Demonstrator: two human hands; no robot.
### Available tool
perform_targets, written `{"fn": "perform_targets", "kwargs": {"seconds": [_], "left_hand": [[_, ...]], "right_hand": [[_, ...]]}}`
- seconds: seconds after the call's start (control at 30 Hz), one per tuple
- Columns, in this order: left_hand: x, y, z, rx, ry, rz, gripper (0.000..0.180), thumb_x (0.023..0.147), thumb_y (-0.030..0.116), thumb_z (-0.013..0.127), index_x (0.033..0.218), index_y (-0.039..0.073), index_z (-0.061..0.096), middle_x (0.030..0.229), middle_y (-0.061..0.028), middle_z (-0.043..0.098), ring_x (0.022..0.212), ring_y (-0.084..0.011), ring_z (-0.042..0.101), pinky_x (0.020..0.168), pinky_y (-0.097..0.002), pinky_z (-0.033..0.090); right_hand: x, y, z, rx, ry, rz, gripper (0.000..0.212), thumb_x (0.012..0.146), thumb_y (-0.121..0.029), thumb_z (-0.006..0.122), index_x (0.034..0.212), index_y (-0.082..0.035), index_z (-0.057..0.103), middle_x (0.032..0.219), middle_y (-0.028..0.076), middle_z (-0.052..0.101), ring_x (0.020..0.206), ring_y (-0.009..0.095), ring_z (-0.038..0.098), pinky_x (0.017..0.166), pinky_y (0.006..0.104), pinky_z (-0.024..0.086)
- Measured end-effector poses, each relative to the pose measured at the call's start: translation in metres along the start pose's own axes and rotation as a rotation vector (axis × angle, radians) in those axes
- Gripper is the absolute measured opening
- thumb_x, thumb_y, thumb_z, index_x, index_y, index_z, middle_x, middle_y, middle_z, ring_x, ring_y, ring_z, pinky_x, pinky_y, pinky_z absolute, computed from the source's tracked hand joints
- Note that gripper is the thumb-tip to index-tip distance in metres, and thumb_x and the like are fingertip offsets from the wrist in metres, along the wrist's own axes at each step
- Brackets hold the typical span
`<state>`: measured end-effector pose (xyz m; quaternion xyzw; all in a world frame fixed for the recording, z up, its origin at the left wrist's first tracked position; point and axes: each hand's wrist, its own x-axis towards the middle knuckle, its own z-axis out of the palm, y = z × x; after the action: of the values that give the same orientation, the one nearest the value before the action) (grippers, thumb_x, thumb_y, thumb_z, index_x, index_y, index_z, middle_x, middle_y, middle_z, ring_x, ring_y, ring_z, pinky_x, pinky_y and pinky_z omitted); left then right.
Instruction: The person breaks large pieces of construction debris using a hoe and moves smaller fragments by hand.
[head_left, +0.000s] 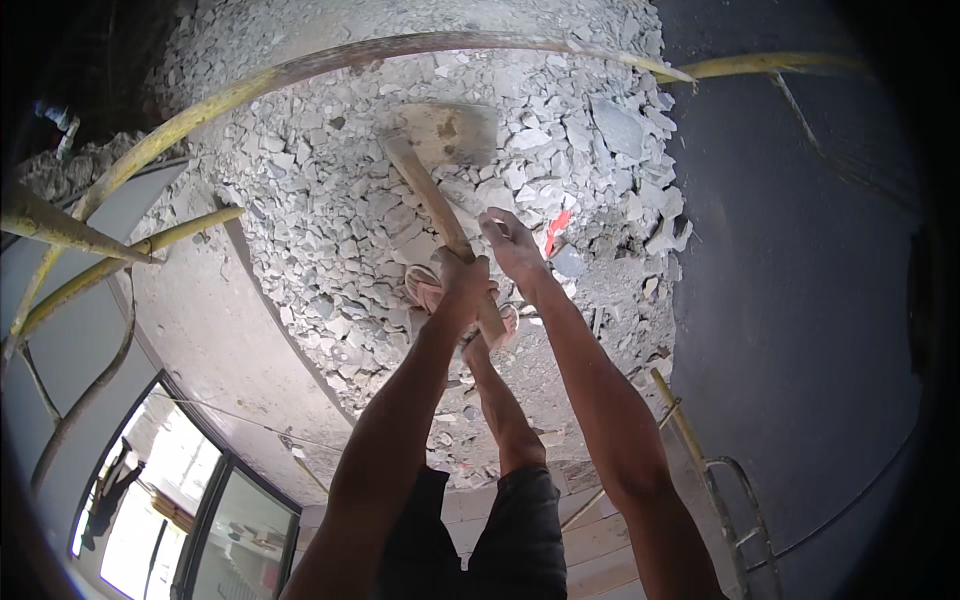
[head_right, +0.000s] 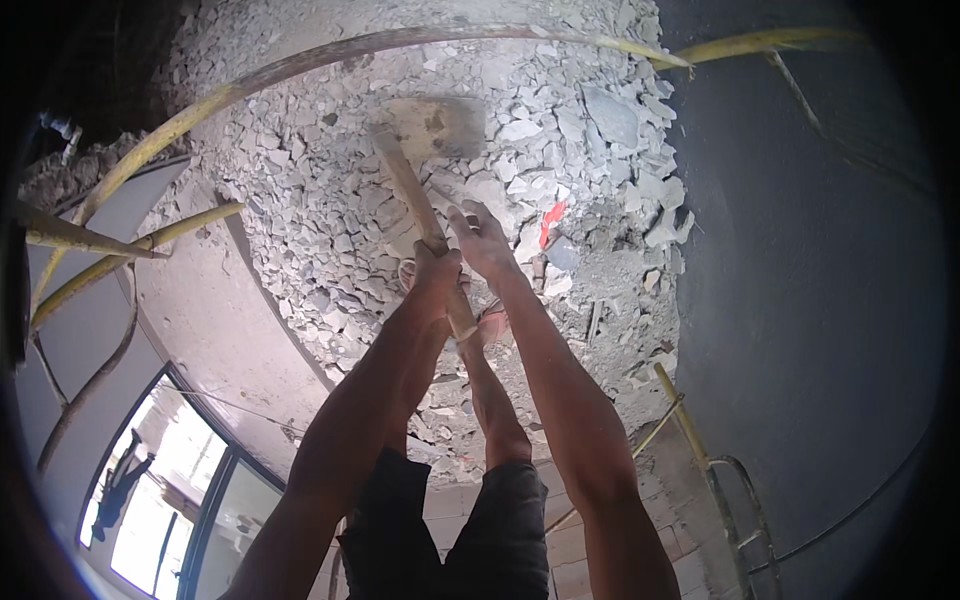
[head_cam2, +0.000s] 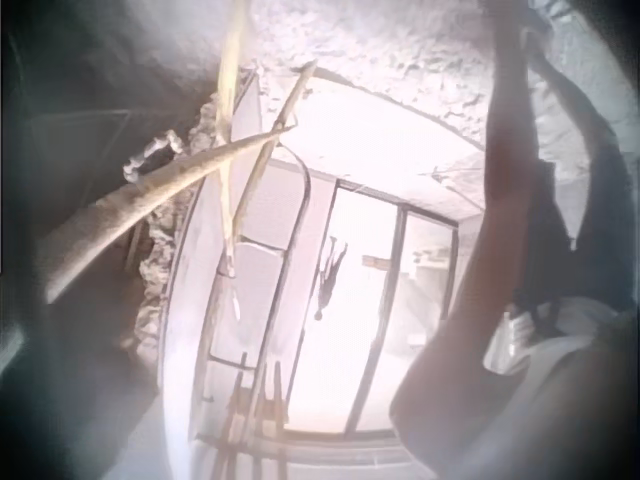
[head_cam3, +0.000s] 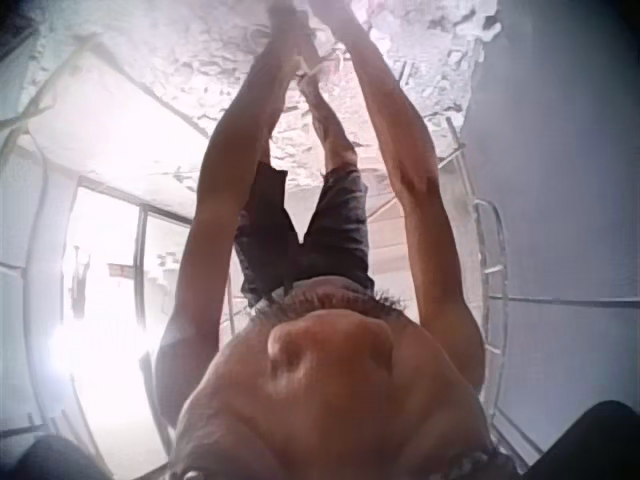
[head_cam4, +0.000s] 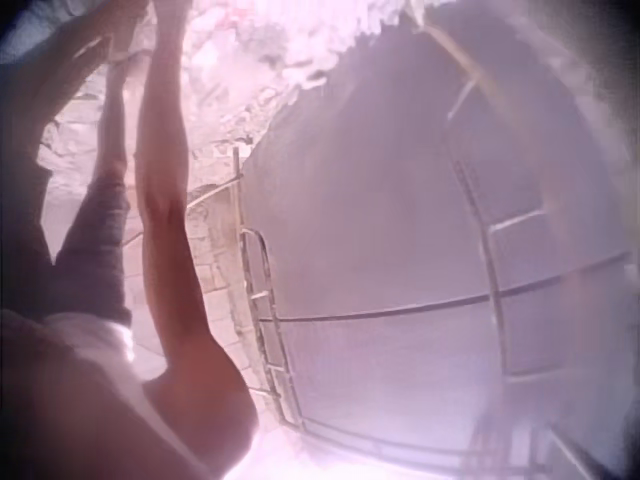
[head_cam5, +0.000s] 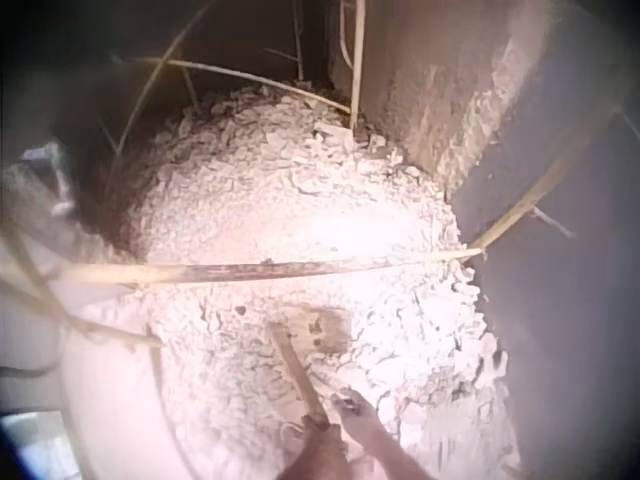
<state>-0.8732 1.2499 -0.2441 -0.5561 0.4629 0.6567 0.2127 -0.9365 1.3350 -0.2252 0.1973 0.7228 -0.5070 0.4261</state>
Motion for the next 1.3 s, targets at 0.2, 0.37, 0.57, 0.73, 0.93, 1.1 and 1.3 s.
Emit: {"fn": "perform_targets", "kwargs": {"seconds": [0.2,0.37,0.57,0.73,0.93,1.1,1.3], "left_hand": [[-0.01,-0.007,0.006,0.031,-0.054,-0.015,0.054,0.088,0.014,0.065,0.123,0.002,0.027,0.103,-0.0241,0.058,0.074,-0.0315,0.068,0.054,-0.0435,0.056],[0.006,-0.05,0.007,0.025,-0.049,0.321,0.074,0.081,0.041,0.077,0.124,0.005,0.029,0.119,-0.0324,0.058,0.107,-0.0413,0.064,0.086,-0.0484,0.052],[-0.009,-0.043,-0.019,0.139,0.031,0.333,0.065,0.085,0.033,0.074,0.125,0.007,0.03,0.1,-0.0282,0.064,0.083,-0.04,0.069,0.073,-0.0486,0.055],[-0.03,-0.043,0.011,-0.033,-0.009,0.145,0.065,0.087,0.015,0.066,0.137,0.008,0.025,0.085,-0.0238,0.063,0.058,-0.0317,0.067,0.049,-0.0421,0.054],[-0.068,-0.087,0.079,-0.502,-0.321,0.103,0.076,0.086,0.003,0.06,0.149,0.007,0.017,0.082,-0.011,0.058,0.052,-0.0192,0.059,0.047,-0.0325,0.052],[0.058,-0.042,0.149,-0.128,0.129,0.659,0.07,0.079,0.001,0.056,0.145,0.006,0.032,0.097,-0.0194,0.062,0.091,-0.0327,0.064,0.075,-0.0385,0.054],[0.168,0.075,0.138,-0.143,-0.001,0.629,0.058,0.08,0.009,0.062,0.132,0.0,0.038,0.079,-0.0225,0.063,0.058,-0.0345,0.064,0.056,-0.044,0.053]], "right_hand": [[0.134,-0.008,0.053,-0.757,-0.281,-0.055,0.097,0.081,-0.062,0.068,0.142,0.007,0.039,0.134,0.033,0.054,0.129,0.037,0.053,0.103,0.04,0.046],[0.151,-0.002,0.112,-0.989,-0.101,0.13,0.113,0.075,-0.044,0.078,0.153,0.001,0.008,0.143,0.035,0.039,0.128,0.045,0.051,0.102,0.0471,0.047],[0.148,-0.004,0.13,-0.954,-0.077,0.002,0.09,0.081,-0.016,0.071,0.151,-0.011,0.016,0.122,0.031,0.059,0.112,0.046,0.062,0.091,0.051,0.052],[0.145,0.007,0.097,-1.015,-0.063,-0.121,0.067,0.079,-0.016,0.07,0.134,-0.007,0.033,0.109,0.03,0.066,0.104,0.048,0.065,0.088,0.0543,0.052],[0.124,-0.04,0.013,-0.526,-0.189,-0.356,0.056,0.082,-0.014,0.067,0.13,-0.003,0.039,0.087,0.022,0.065,0.078,0.036,0.069,0.069,0.045,0.056],[0.228,-0.11,-0.016,-0.56,-0.016,-0.802,0.05,0.087,-0.009,0.064,0.132,0.0,0.041,0.074,0.01,0.061,0.053,0.016,0.06,0.044,0.0317,0.049],[0.351,-0.21,-0.022,-0.766,0.237,-0.771,0.068,0.085,-0.032,0.07,0.131,0.005,0.037,0.11,0.03,0.065,0.1,0.04,0.068,0.085,0.0431,0.057]]}}
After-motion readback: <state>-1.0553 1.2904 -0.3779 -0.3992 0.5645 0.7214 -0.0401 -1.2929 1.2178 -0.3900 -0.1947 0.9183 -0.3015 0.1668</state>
